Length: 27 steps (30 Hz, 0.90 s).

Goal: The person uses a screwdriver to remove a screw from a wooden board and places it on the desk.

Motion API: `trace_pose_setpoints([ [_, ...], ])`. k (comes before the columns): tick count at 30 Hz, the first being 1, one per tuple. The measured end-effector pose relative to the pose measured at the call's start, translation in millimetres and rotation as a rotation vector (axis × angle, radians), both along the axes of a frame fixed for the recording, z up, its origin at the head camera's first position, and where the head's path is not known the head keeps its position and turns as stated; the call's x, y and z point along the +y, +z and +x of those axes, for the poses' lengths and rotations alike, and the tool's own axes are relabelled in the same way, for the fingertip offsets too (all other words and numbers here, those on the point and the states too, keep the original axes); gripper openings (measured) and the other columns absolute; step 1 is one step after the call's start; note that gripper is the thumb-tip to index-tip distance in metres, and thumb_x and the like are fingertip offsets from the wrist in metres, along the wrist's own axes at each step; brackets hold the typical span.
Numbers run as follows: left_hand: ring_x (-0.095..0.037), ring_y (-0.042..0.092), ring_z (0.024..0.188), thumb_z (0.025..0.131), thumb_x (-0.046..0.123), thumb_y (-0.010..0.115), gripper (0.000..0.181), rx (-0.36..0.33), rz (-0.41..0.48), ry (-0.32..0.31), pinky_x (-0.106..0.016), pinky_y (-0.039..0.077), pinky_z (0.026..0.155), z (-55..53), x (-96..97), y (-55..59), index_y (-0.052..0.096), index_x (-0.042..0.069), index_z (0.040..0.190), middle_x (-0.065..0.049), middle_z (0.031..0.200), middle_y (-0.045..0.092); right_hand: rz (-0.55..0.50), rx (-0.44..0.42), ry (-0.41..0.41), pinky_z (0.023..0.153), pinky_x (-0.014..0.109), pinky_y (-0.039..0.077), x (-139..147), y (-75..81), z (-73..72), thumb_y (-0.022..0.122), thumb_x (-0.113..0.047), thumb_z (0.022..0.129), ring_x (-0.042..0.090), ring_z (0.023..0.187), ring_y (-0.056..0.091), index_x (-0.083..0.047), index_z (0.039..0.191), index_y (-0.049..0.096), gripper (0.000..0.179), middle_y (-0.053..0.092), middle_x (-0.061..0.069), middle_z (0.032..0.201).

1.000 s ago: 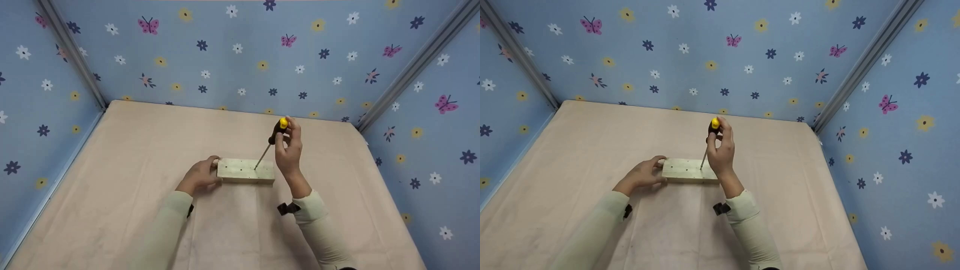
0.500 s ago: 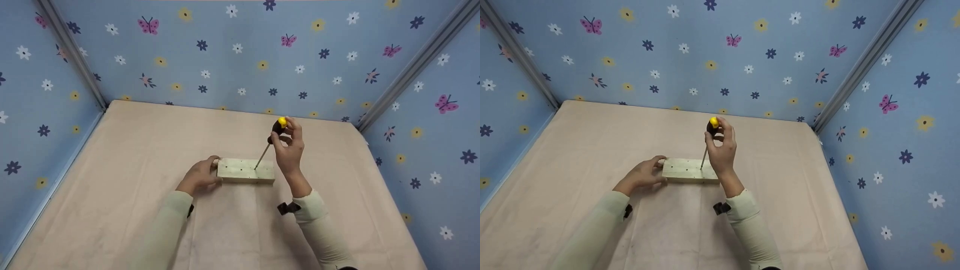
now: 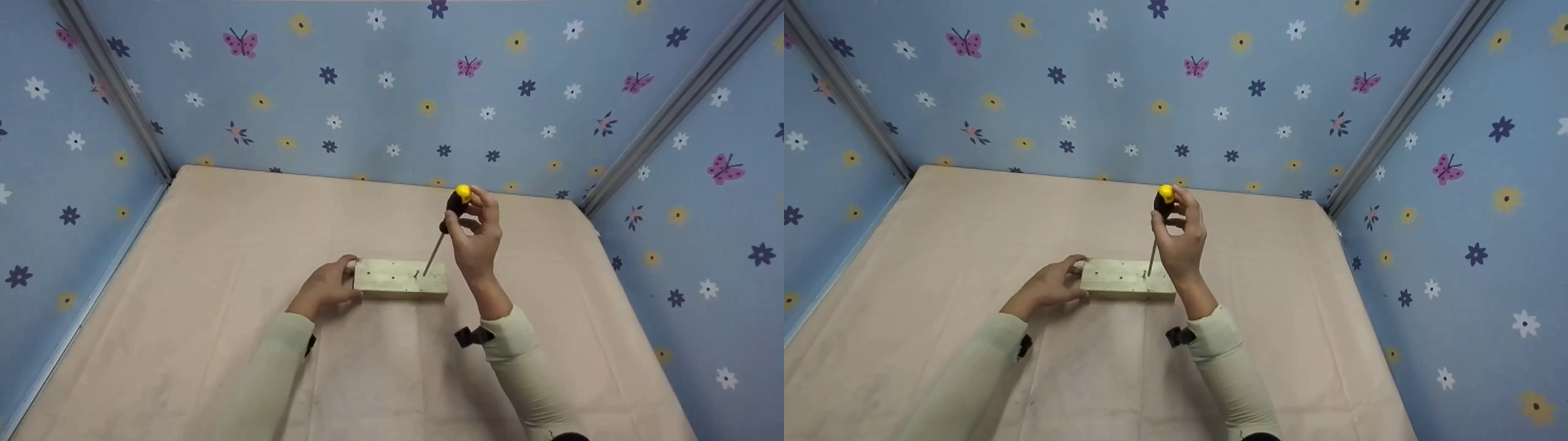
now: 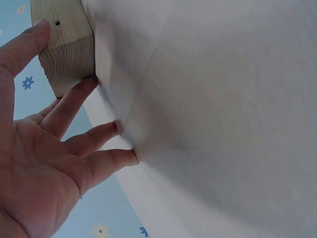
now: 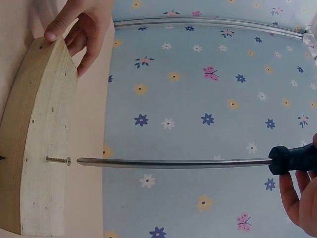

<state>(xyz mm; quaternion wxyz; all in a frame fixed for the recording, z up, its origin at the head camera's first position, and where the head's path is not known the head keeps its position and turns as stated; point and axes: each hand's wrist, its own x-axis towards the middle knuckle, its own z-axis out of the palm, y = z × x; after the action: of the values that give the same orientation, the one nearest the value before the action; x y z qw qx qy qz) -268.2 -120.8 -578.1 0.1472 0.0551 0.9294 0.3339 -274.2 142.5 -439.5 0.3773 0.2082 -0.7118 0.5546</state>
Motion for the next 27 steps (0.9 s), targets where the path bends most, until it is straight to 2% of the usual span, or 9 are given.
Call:
trace_pose_setpoints([
  [9, -0.03, 0.048, 0.131, 0.079, 0.037, 0.075, 0.081, 0.001, -0.005, 0.009, -0.048, 0.037, 0.11, -1.1, -0.1, -2.6, 0.035, 0.022, 0.147, -0.009, 0.139, 0.053, 0.006, -0.012, 0.007, 0.069, 0.024, 0.056, 4.4, 4.8, 0.2, 0.069, -0.003, 0.085, 0.017, 0.09, 0.064, -0.002, 0.127, 0.054, 0.045, 0.06, 0.016, 0.111],
  [17, -0.03, 0.049, 0.13, 0.079, 0.038, 0.075, 0.081, 0.005, 0.003, -0.007, -0.048, 0.038, 0.109, -2.6, -0.6, -2.5, 0.035, 0.022, 0.147, -0.01, 0.138, 0.054, -0.003, -0.014, 0.031, 0.068, 0.024, 0.056, 12.6, 7.0, -3.4, 0.07, -0.001, 0.083, 0.021, 0.085, 0.064, -0.002, 0.125, 0.056, 0.044, 0.06, 0.016, 0.108],
  [27, -0.031, 0.046, 0.133, 0.08, 0.039, 0.074, 0.082, 0.01, -0.003, -0.009, -0.048, 0.035, 0.111, -1.4, -2.1, -2.7, 0.033, 0.021, 0.148, -0.011, 0.142, 0.051, -0.004, -0.045, 0.037, 0.063, 0.024, 0.056, 27.2, 12.7, -8.4, 0.071, -0.001, 0.081, 0.013, 0.079, 0.064, -0.003, 0.126, 0.058, 0.047, 0.062, 0.018, 0.105],
])
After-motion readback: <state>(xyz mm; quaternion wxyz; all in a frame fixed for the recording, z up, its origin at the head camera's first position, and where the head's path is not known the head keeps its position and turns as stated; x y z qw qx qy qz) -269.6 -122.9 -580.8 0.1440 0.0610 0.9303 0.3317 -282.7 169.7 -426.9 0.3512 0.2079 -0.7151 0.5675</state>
